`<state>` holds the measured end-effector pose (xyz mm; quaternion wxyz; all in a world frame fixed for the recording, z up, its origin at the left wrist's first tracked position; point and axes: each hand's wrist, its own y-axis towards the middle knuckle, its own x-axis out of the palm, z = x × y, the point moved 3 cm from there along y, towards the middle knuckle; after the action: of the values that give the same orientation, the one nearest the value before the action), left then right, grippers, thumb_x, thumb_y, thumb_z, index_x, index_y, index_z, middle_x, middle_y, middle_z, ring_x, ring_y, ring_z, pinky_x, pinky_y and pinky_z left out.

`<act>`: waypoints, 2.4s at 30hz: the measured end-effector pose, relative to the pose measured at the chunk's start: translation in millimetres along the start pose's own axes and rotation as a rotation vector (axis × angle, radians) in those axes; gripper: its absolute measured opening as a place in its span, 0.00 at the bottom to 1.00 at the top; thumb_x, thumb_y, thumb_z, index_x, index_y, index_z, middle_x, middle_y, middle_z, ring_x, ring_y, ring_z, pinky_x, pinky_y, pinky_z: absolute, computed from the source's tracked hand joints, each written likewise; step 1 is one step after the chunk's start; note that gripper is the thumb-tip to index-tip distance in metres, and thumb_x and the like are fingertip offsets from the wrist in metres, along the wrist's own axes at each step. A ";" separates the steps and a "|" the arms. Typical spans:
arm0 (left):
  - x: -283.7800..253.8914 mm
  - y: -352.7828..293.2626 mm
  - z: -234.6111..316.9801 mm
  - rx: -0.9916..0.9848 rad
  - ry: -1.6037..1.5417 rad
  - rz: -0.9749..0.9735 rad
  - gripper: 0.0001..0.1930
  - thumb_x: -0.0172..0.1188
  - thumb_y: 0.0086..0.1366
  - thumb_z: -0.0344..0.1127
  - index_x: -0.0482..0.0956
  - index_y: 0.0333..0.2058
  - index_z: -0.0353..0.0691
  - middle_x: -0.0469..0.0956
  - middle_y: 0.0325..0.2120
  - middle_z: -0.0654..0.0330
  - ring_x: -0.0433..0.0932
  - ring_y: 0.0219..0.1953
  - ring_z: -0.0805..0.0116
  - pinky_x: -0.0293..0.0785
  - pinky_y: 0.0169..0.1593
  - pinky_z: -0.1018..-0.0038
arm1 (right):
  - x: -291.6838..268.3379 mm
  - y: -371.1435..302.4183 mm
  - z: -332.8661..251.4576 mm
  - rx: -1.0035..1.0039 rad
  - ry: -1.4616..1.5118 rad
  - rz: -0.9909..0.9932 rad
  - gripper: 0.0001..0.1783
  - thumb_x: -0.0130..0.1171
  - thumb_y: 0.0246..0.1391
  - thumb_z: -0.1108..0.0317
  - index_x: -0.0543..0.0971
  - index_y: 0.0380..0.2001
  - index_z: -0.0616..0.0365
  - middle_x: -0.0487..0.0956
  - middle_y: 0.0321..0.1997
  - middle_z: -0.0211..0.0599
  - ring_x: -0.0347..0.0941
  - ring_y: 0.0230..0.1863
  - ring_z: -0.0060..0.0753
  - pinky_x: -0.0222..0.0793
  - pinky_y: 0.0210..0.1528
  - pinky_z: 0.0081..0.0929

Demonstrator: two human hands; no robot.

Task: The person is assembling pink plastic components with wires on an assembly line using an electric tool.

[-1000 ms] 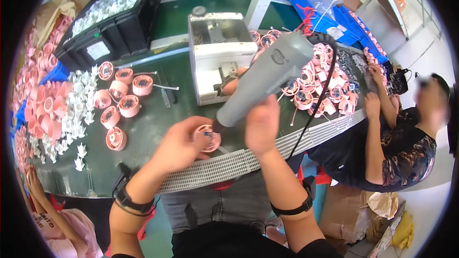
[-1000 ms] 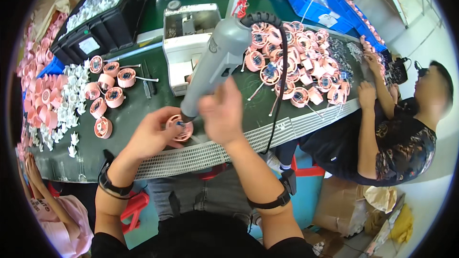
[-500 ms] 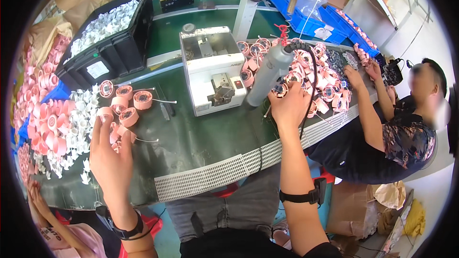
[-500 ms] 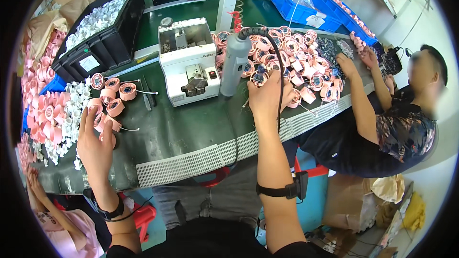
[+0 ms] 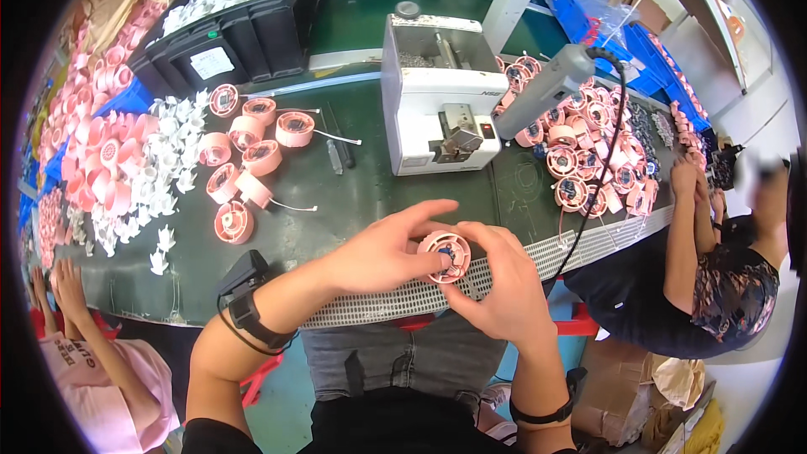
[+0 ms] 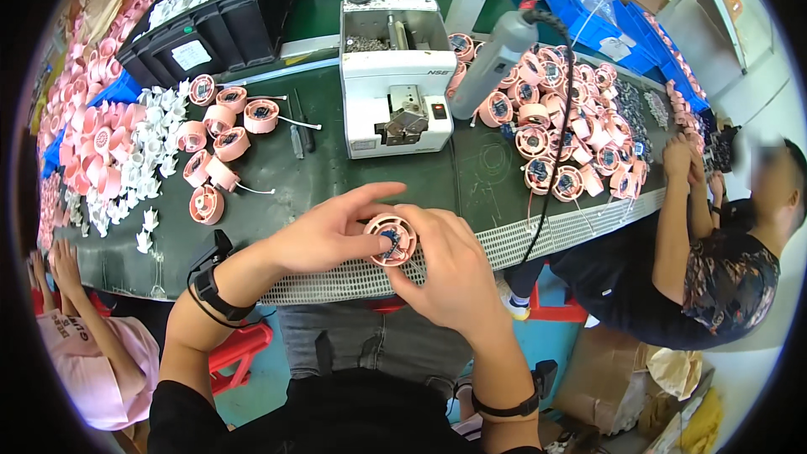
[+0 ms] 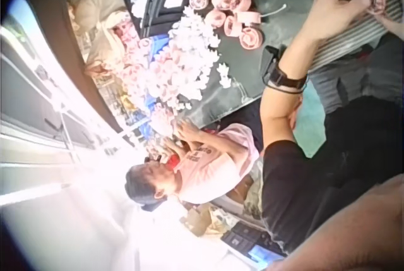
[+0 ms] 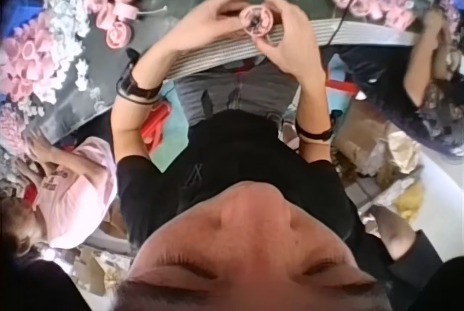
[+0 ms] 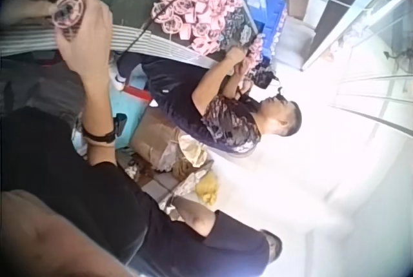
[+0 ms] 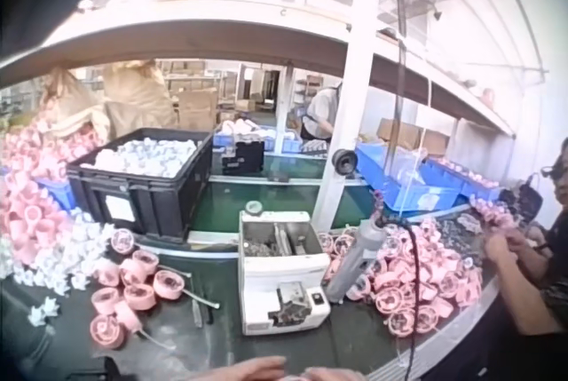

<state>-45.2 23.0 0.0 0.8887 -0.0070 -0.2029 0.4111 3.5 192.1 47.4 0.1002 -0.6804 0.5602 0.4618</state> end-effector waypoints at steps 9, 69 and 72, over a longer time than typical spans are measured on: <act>-0.3 -2.8 -3.7 0.165 0.005 -0.047 0.30 0.57 0.66 0.23 0.57 0.65 0.31 0.75 0.48 0.57 0.76 0.47 0.73 0.74 0.52 0.75 | 4.5 18.9 -3.5 -0.138 0.036 0.036 0.28 0.70 0.39 0.74 0.76 0.47 0.58 0.77 0.47 0.42 0.74 0.48 0.49 0.71 0.49 0.39; -10.9 5.1 -11.5 -0.063 -0.092 0.212 0.20 0.48 0.71 0.26 0.64 0.60 0.32 0.76 0.43 0.55 0.79 0.41 0.71 0.82 0.47 0.75 | -7.5 147.3 21.5 -0.097 0.744 0.730 0.13 0.60 0.55 0.75 0.71 0.42 0.70 0.72 0.17 0.30 0.66 0.12 0.17 0.61 0.16 0.18; -12.1 2.8 -9.3 -0.069 -0.084 0.230 0.19 0.47 0.71 0.26 0.63 0.60 0.33 0.76 0.43 0.57 0.78 0.43 0.70 0.81 0.49 0.73 | 1.2 126.4 9.4 0.042 0.774 0.616 0.16 0.51 0.59 0.73 0.66 0.50 0.66 0.66 0.17 0.32 0.63 0.13 0.24 0.65 0.17 0.26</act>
<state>-50.8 17.4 -13.3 0.8256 -0.0437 -0.2521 0.5028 -109.4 152.9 89.4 -0.2427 -0.6027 0.7404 0.1722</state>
